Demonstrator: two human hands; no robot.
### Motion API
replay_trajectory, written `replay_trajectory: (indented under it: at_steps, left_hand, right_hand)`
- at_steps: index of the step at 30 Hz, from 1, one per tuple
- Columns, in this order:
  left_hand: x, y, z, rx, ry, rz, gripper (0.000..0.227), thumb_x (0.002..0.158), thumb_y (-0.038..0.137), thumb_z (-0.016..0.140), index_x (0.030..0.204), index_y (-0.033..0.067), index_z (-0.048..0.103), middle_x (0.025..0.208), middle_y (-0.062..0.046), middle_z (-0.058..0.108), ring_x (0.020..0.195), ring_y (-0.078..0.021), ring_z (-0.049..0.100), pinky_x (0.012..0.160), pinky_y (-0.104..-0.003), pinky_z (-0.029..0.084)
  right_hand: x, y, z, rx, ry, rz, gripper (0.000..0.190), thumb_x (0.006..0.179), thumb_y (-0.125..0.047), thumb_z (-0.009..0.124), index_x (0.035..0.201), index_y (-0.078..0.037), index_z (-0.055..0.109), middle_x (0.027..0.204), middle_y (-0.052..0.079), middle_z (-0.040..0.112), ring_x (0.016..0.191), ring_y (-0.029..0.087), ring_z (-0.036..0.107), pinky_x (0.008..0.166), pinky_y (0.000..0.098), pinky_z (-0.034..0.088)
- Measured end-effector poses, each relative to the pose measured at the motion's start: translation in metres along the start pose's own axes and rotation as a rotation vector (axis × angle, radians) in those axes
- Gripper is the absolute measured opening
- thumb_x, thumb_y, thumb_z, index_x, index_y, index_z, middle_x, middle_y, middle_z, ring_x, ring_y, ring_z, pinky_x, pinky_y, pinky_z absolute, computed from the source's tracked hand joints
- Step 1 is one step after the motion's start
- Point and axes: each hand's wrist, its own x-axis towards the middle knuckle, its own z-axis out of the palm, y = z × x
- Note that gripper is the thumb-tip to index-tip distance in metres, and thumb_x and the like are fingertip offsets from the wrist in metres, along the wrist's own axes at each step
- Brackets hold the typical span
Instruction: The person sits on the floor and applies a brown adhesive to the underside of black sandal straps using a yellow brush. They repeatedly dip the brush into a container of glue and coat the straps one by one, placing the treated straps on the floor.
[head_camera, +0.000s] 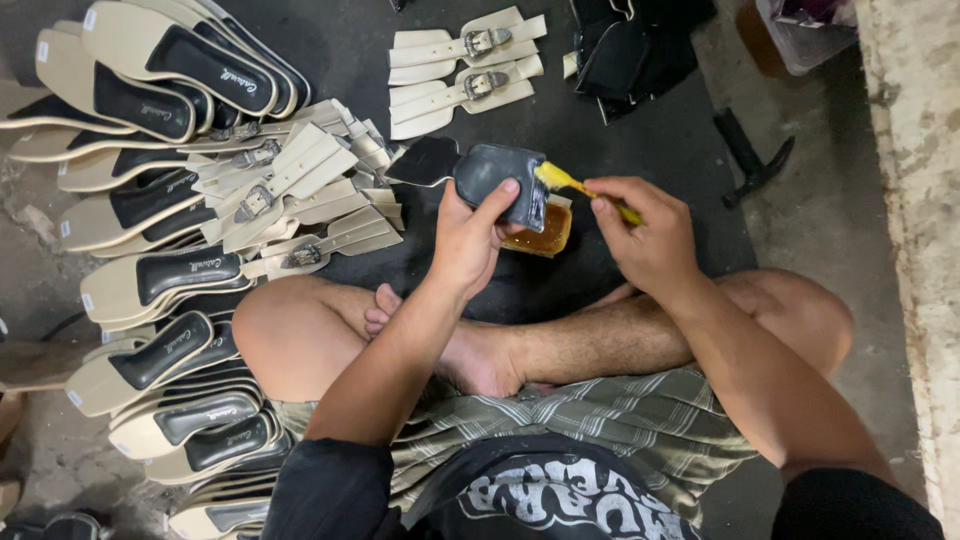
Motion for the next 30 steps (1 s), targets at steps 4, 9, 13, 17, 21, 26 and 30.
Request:
replay_trajectory:
  at_steps: [4, 9, 13, 17, 21, 26, 30]
  left_hand:
    - [0.003, -0.005, -0.007, 0.047, -0.035, -0.022, 0.034, 0.094, 0.006, 0.073, 0.121, 0.0061, 0.053, 0.109, -0.009, 0.069, 0.091, -0.018, 0.07, 0.072, -0.034, 0.059]
    - [0.024, -0.007, -0.033, 0.325, -0.018, 0.079, 0.028, 0.098, 0.005, 0.065, 0.124, -0.0002, 0.056, 0.111, -0.009, 0.067, 0.104, -0.018, 0.062, 0.092, -0.032, 0.051]
    - [0.086, 0.029, -0.063, 0.938, 0.001, 0.527, 0.035, 0.096, 0.001, 0.071, 0.126, -0.0018, 0.052, 0.119, -0.015, 0.064, 0.116, -0.0236, 0.06, 0.105, -0.033, 0.048]
    - [0.187, 0.067, -0.077, 1.06, 0.182, 0.586, 0.045, 0.091, 0.007, 0.071, 0.133, 0.0025, 0.054, 0.128, -0.015, 0.071, 0.118, -0.0235, 0.07, 0.099, -0.033, 0.054]
    - [0.298, 0.086, -0.068, 1.13, 0.291, 0.611, 0.049, 0.084, 0.009, 0.078, 0.13, 0.0085, 0.059, 0.122, -0.013, 0.074, 0.112, -0.0257, 0.073, 0.097, -0.035, 0.055]
    - [0.379, 0.077, -0.068, 1.235, 0.49, 0.473, 0.047, 0.082, 0.017, 0.081, 0.125, 0.0102, 0.063, 0.117, -0.013, 0.075, 0.109, -0.0318, 0.071, 0.094, -0.04, 0.055]
    - [0.4, 0.076, -0.065, 1.299, 0.491, 0.598, 0.044, 0.083, 0.022, 0.083, 0.122, 0.0085, 0.066, 0.115, -0.015, 0.074, 0.109, -0.0348, 0.07, 0.095, -0.041, 0.055]
  right_hand:
    - [0.005, 0.005, -0.002, -0.02, -0.022, 0.092, 0.016, 0.102, -0.007, 0.069, 0.118, -0.005, 0.072, 0.11, 0.013, 0.076, 0.097, 0.025, 0.076, 0.079, 0.0322, 0.058]
    - [0.014, 0.01, -0.012, -0.262, -0.204, 0.286, 0.02, 0.098, -0.022, 0.068, 0.115, -0.016, 0.076, 0.105, 0.01, 0.077, 0.09, 0.029, 0.073, 0.072, 0.0379, 0.055]
    - [0.02, 0.011, -0.017, -0.235, -0.234, 0.351, 0.023, 0.096, -0.025, 0.067, 0.117, -0.017, 0.075, 0.101, 0.01, 0.077, 0.093, 0.029, 0.074, 0.075, 0.0385, 0.056]
    - [0.023, 0.017, -0.017, -0.163, -0.244, 0.374, 0.024, 0.095, -0.025, 0.067, 0.117, -0.017, 0.075, 0.102, 0.009, 0.077, 0.094, 0.027, 0.076, 0.077, 0.0367, 0.057]
    - [0.032, 0.03, -0.014, -0.151, -0.258, 0.368, 0.023, 0.095, -0.024, 0.067, 0.115, -0.017, 0.075, 0.106, 0.009, 0.077, 0.096, 0.027, 0.075, 0.078, 0.0364, 0.057]
    - [0.038, 0.046, -0.006, -0.13, -0.261, 0.366, 0.022, 0.095, -0.025, 0.067, 0.112, -0.016, 0.075, 0.105, 0.008, 0.077, 0.097, 0.026, 0.075, 0.08, 0.0362, 0.057]
    - [0.045, 0.051, -0.002, -0.124, -0.326, 0.389, 0.021, 0.094, -0.025, 0.065, 0.111, -0.017, 0.075, 0.105, 0.006, 0.078, 0.095, 0.026, 0.075, 0.078, 0.037, 0.058]
